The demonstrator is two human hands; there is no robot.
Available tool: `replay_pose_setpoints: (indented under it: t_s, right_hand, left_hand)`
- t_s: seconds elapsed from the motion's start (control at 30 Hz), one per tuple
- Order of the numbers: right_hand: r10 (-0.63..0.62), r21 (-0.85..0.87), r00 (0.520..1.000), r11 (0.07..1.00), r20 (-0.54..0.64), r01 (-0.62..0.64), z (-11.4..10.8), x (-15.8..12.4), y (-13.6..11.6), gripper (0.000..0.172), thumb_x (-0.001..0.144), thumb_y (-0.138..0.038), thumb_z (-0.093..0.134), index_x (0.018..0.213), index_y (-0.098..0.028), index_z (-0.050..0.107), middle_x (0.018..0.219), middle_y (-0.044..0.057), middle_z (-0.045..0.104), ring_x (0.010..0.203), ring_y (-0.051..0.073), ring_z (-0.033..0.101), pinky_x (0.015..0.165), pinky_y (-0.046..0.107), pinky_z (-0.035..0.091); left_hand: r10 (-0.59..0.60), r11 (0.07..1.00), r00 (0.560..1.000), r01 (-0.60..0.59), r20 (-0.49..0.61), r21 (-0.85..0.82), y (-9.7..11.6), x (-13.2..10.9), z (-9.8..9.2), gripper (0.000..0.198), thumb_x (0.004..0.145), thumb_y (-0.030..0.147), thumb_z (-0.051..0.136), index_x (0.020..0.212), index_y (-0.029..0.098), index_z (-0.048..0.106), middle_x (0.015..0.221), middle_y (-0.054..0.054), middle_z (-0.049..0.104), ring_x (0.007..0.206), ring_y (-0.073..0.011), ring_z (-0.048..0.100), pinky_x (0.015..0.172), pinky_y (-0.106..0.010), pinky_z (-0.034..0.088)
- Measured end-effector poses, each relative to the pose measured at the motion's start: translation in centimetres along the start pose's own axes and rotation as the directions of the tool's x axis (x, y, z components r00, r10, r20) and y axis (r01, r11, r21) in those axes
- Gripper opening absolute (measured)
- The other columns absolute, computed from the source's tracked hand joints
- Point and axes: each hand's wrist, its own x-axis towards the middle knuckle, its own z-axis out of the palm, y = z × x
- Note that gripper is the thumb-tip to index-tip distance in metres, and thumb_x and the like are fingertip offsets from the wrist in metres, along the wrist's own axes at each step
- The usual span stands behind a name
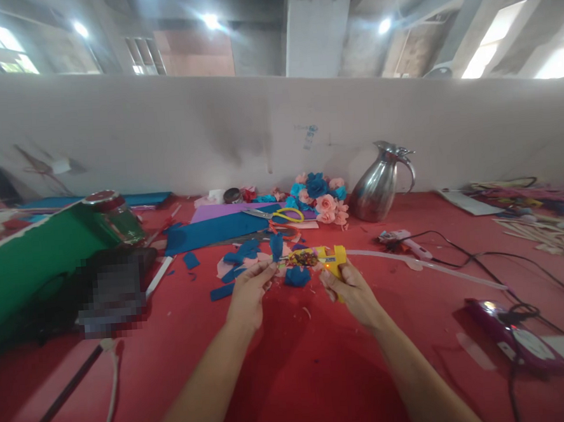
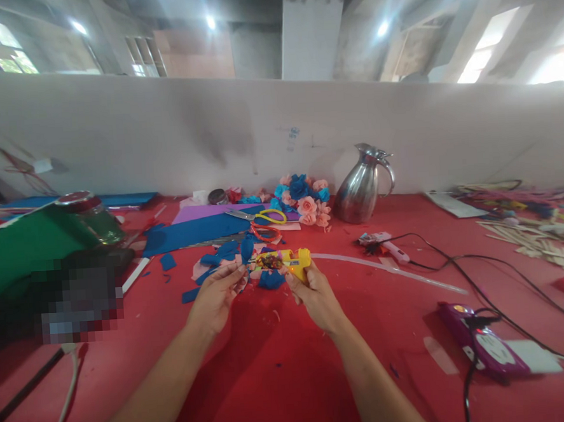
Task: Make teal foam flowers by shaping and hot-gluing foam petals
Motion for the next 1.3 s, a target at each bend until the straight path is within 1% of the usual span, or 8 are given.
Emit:
replay_pose_setpoints:
  t_s: [0.23, 0.43, 0.6, 0.9, 1.1, 1.3]
  right_hand:
    - [0.007, 0.028, 0.997, 1.000, -0.073, -0.005, -0.13, 0.23, 0.36, 0.032, 0.082, -0.049, 0.057, 0.088, -0.019, 0.047, 0.059, -0.007, 0.044, 0.047, 0.009, 0.036, 0.048, 0.025, 0.029]
    - [0.042, 0.041, 0.998, 0.998, -0.041, -0.040, 0.25, 0.13, -0.08, 0.036, 0.079, -0.051, 0.058, 0.089, -0.018, 0.049, 0.061, -0.006, 0.044, 0.047, 0.008, 0.038, 0.047, 0.024, 0.030]
    - [0.045, 0.039, 0.999, 0.998, -0.031, -0.044, 0.42, 0.05, -0.29, 0.036, 0.079, -0.052, 0.058, 0.084, -0.018, 0.047, 0.062, -0.006, 0.043, 0.048, 0.008, 0.039, 0.048, 0.024, 0.031]
    - [0.039, 0.054, 0.999, 0.998, -0.022, -0.038, 0.45, -0.08, -0.19, 0.036, 0.080, -0.050, 0.058, 0.093, -0.017, 0.051, 0.062, -0.006, 0.044, 0.048, 0.009, 0.039, 0.047, 0.024, 0.031]
    - [0.008, 0.046, 1.000, 0.999, -0.012, -0.008, 0.48, -0.09, -0.22, 0.033, 0.082, -0.048, 0.056, 0.094, -0.017, 0.051, 0.060, -0.006, 0.043, 0.048, 0.009, 0.038, 0.048, 0.024, 0.030]
    - [-0.004, 0.051, 0.999, 0.999, -0.031, 0.006, 0.50, -0.18, -0.38, 0.033, 0.082, -0.049, 0.056, 0.088, -0.018, 0.049, 0.060, -0.006, 0.043, 0.048, 0.009, 0.038, 0.048, 0.025, 0.029]
  left_hand:
    - [0.004, 1.000, 1.000, -0.004, 0.020, -0.002, 0.03, 0.03, -0.02, 0.025, 0.049, 0.027, 0.082, 0.067, 0.013, 0.070, 0.061, 0.000, 0.062, 0.054, -0.0078, 0.047, 0.053, -0.022, 0.033]
    - [0.000, 1.000, 1.000, 0.000, 0.015, -0.026, 0.14, 0.00, 0.14, 0.026, 0.047, 0.026, 0.083, 0.066, 0.013, 0.070, 0.061, -0.001, 0.063, 0.054, -0.0080, 0.048, 0.054, -0.022, 0.033]
    - [-0.006, 1.000, 1.000, 0.006, 0.018, -0.026, -0.05, 0.02, 0.03, 0.026, 0.048, 0.026, 0.083, 0.067, 0.013, 0.070, 0.062, 0.000, 0.063, 0.054, -0.0072, 0.048, 0.054, -0.021, 0.034]
    - [0.000, 1.000, 1.000, 0.001, 0.027, -0.014, -0.17, 0.04, -0.03, 0.027, 0.049, 0.028, 0.084, 0.066, 0.014, 0.070, 0.061, 0.001, 0.064, 0.055, -0.0062, 0.050, 0.055, -0.020, 0.035]
    - [-0.017, 1.000, 1.000, 0.017, 0.007, 0.001, -0.44, 0.09, -0.07, 0.028, 0.046, 0.030, 0.085, 0.064, 0.014, 0.070, 0.059, 0.000, 0.064, 0.055, -0.0074, 0.051, 0.054, -0.020, 0.036]
    - [-0.050, 0.997, 0.998, 0.048, -0.039, -0.057, -0.50, 0.21, 0.00, 0.030, 0.042, 0.026, 0.087, 0.065, 0.015, 0.071, 0.064, -0.001, 0.068, 0.057, -0.0077, 0.054, 0.055, -0.020, 0.038]
